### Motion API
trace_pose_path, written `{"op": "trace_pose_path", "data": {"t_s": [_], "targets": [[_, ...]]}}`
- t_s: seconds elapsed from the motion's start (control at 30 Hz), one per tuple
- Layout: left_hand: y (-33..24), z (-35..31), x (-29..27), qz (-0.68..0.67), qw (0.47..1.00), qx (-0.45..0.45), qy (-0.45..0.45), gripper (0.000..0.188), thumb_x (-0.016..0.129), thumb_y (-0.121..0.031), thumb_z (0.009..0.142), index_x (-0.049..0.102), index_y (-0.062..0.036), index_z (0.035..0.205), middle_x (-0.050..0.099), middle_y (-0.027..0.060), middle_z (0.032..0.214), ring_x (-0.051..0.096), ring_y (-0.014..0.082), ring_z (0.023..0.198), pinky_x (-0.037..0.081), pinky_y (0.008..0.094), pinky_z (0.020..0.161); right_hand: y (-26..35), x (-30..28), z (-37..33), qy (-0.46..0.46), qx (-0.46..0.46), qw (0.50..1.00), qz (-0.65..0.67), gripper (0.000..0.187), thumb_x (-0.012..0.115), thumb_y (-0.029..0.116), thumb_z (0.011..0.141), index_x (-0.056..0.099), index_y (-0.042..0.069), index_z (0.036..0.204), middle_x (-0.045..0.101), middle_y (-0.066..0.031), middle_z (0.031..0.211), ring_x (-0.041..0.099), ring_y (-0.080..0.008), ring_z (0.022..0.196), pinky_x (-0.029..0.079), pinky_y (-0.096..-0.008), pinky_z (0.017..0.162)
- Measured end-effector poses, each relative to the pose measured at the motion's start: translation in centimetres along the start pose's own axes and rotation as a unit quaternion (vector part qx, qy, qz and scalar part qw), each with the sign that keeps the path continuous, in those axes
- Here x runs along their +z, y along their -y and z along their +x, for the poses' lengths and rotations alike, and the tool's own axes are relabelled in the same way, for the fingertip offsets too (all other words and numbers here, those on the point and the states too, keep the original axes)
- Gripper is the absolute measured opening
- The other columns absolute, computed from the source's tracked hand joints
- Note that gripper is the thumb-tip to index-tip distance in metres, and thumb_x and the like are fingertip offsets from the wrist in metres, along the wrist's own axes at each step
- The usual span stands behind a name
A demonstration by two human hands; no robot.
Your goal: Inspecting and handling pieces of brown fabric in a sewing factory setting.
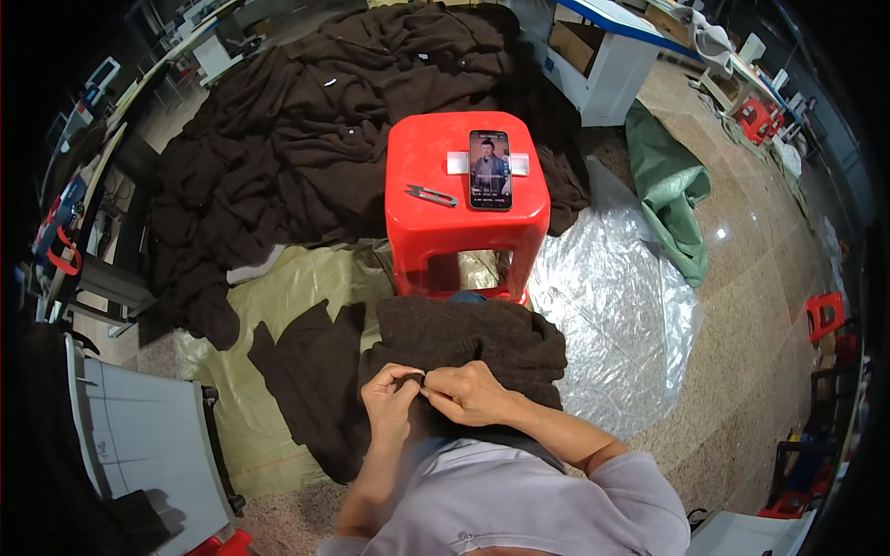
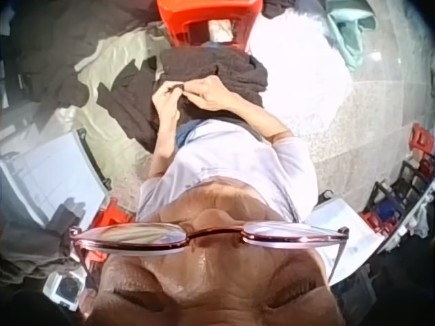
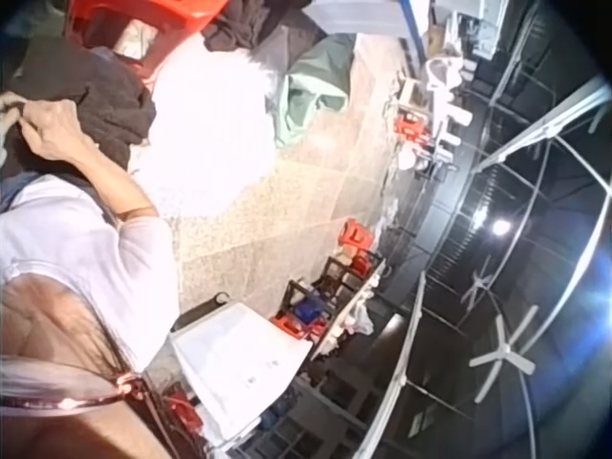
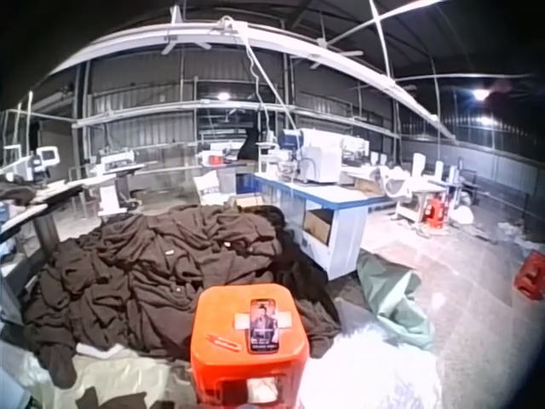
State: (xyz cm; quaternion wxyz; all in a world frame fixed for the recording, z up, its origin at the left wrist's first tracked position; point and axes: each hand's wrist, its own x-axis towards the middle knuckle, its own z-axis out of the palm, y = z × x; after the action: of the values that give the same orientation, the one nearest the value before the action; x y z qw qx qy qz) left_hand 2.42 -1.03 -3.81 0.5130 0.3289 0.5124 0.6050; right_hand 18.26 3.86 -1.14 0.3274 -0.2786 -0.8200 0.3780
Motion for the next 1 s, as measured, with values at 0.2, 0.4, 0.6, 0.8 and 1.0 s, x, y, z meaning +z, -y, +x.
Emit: {"op": "trace_pose_path", "data": {"t_s": [0.2,0.4,0.6,0.8,1.0], "targets": [[-0.4,0.2,2.5,0.006,0.993,0.07,-0.096,0.02,0.059,0.015,0.079,0.069,0.0057,0.094,0.067,0.0059,0.087,0.061,0.0103,0.075,0.048,0.0215,0.072,-0.5,-0.8,0.5,-0.008,-0.001,1.0,-0.007,0.011,0.063,0.011,0.083,0.055,0.004,0.079,0.059,-0.0106,0.071,0.059,-0.0337,0.059,0.044,-0.0412,0.049],[-2.8,1.6,-1.9,-0.051,0.993,-0.054,0.087,0.016,0.059,0.012,0.077,0.067,0.0044,0.088,0.061,0.0043,0.082,0.059,0.0115,0.077,0.046,0.023,0.076,-1.0,-4.3,-0.1,-0.048,0.071,0.996,0.025,0.02,0.071,0.009,0.08,0.064,0.004,0.099,0.059,-0.0096,0.094,0.06,-0.0265,0.09,0.049,-0.0337,0.077],[-3.3,1.3,-3.3,-0.185,0.972,-0.116,0.093,0.013,0.061,-0.001,0.086,0.064,0.003,0.098,0.066,0.0073,0.092,0.062,0.0149,0.085,0.048,0.026,0.084,-4.1,-7.7,-3.9,-0.066,0.197,0.974,0.091,0.026,0.064,-0.006,0.074,0.066,0.001,0.099,0.065,-0.0122,0.094,0.064,-0.0229,0.091,0.049,-0.0293,0.081],[-4.1,1.6,-2.3,-0.249,0.958,-0.139,0.027,0.014,0.063,-0.008,0.09,0.064,0.001,0.101,0.067,0.0075,0.096,0.062,0.0152,0.09,0.047,0.0274,0.088,-3.6,-8.5,-4.5,-0.21,0.244,0.934,0.156,0.025,0.056,-0.009,0.083,0.069,-0.002,0.103,0.069,-0.0052,0.099,0.062,-0.0116,0.094,0.048,-0.0239,0.085],[-4.7,3.7,-0.7,-0.225,0.966,-0.126,0.003,0.012,0.063,-0.007,0.091,0.066,0.0009,0.098,0.068,0.0067,0.097,0.062,0.0137,0.092,0.046,0.0246,0.087,-1.9,-8.6,-2.3,-0.325,0.14,0.935,0.029,0.025,0.065,-0.01,0.074,0.067,0.001,0.097,0.069,-0.01,0.092,0.067,-0.0172,0.083,0.051,-0.0271,0.077]]}}
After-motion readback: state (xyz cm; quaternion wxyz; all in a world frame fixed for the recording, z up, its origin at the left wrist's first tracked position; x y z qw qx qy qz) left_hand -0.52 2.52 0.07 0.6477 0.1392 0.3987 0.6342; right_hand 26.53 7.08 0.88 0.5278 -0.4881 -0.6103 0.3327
